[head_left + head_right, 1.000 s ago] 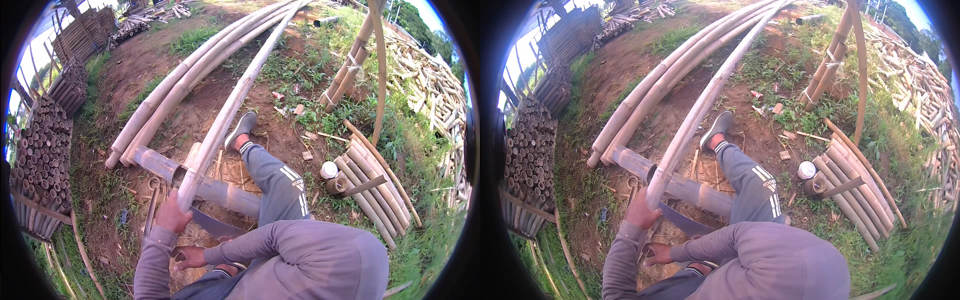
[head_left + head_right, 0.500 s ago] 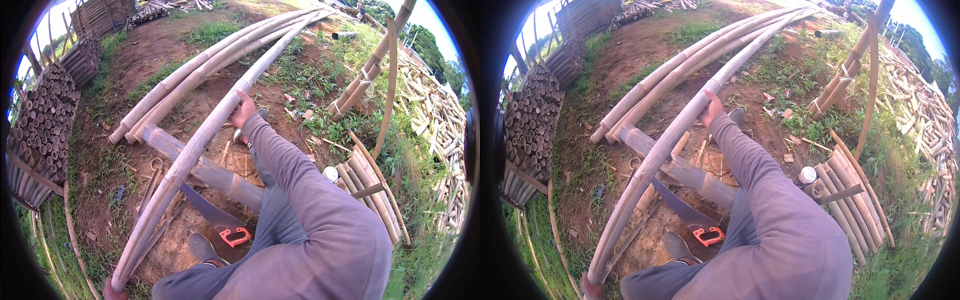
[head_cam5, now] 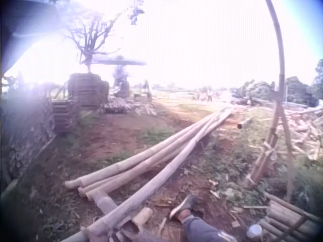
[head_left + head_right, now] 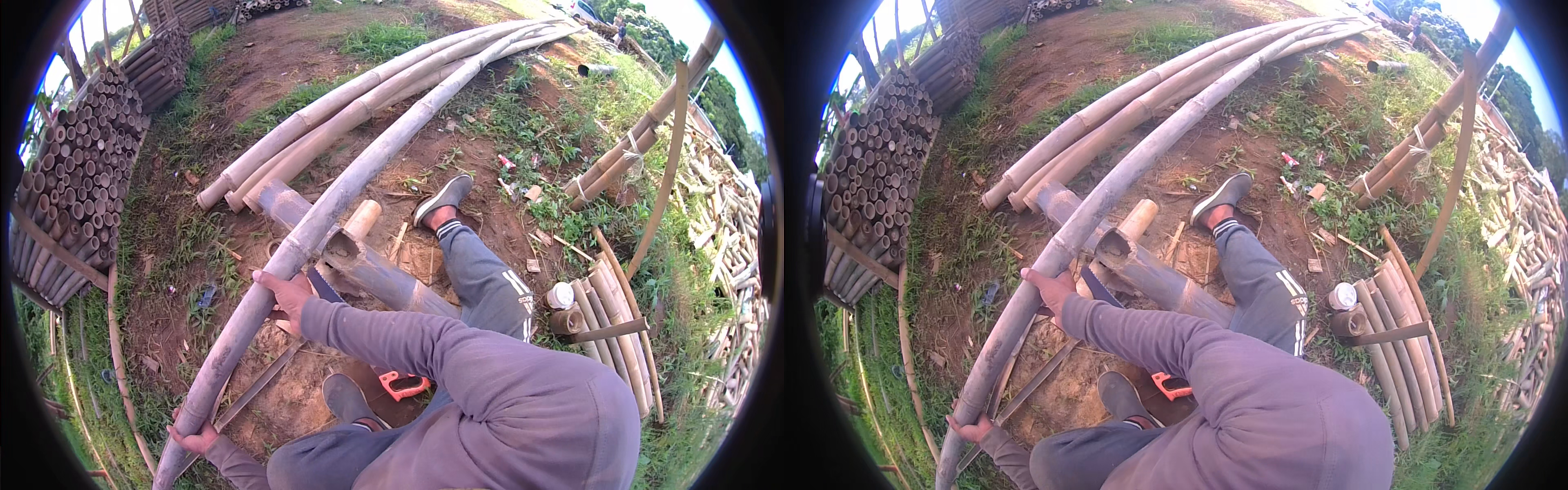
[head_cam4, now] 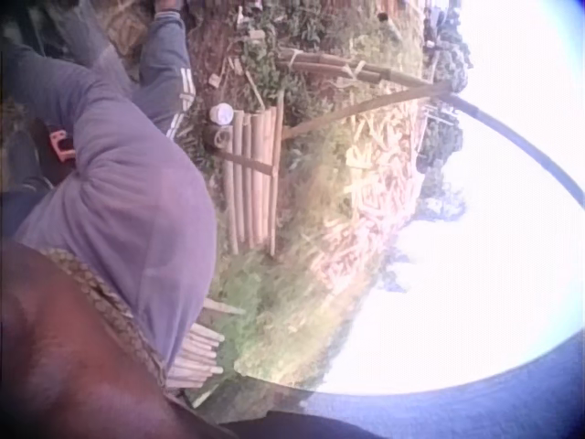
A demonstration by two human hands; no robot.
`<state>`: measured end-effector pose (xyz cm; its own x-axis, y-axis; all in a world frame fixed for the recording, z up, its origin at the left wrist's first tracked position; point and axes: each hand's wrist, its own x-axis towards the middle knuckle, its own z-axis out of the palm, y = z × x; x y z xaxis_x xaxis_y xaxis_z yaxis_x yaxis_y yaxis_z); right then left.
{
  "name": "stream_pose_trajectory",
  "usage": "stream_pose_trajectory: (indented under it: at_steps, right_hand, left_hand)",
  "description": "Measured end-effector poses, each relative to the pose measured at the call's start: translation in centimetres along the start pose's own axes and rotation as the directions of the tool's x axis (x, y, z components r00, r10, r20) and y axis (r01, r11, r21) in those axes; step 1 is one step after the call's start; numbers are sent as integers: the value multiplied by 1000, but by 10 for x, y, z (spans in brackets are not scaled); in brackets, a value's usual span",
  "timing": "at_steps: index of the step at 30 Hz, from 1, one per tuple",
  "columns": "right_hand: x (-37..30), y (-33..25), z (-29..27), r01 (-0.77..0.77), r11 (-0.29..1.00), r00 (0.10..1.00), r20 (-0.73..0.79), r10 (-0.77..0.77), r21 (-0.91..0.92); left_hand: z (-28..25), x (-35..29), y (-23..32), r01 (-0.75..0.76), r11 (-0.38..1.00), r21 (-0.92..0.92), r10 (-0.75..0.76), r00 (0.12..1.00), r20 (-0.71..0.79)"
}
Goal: The person uses a hand saw to cut long bamboo poles into shorter segments. They position each pole on a support, saw through it, and then move the cut pieces aside. The process is repeated for multiple bamboo poles.
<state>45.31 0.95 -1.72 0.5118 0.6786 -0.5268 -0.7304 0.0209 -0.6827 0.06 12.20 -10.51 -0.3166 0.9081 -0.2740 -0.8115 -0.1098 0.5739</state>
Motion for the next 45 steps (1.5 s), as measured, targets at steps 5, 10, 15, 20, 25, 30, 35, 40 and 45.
stream_pose_trajectory:
  at_steps: [5, 10, 15, 20, 25, 30, 35, 40, 45]
  right_hand:
    - [58, -60, -73, 139, 969, 990, -47, -133, 205]
    - [160, -204, -210, 95, 963, 995, -1, -98, 254]
    - [194, -174, -156, 123, 982, 992, 2, -124, 146]
    - [205, -173, -121, 157, 980, 987, -54, -151, 123]
    - [236, -190, -114, 130, 988, 991, -24, -129, 79]
    - [180, -101, -69, -38, 989, 993, 118, 21, 144]
    - [113, -18, -21, -137, 978, 972, 168, 164, -160]
    - [79, -10, -53, 28, 784, 981, 169, 98, -620]
    - [62, 38, -158, 512, 311, 815, 338, -470, -801]
  left_hand:
    - [-41, 5, 74, 35, 992, 123, -13, 984, -176]
    - [-6, 30, 12, 120, 992, 23, -112, 970, -217]
    - [-22, 49, 58, -28, 980, 198, 92, 942, -323]
    - [-13, 37, 37, -29, 977, 212, 98, 942, -321]
    - [44, 75, 12, 108, 865, 490, 78, 936, -344]
    - [18, 122, 86, 203, 679, 705, 286, 812, -510]
    - [-60, 116, 138, 178, 815, 552, 65, 917, -392]
    - [-50, 116, 17, 210, 634, 745, 226, 870, -437]
    - [-42, 106, -6, 62, 727, 684, 226, 918, -325]
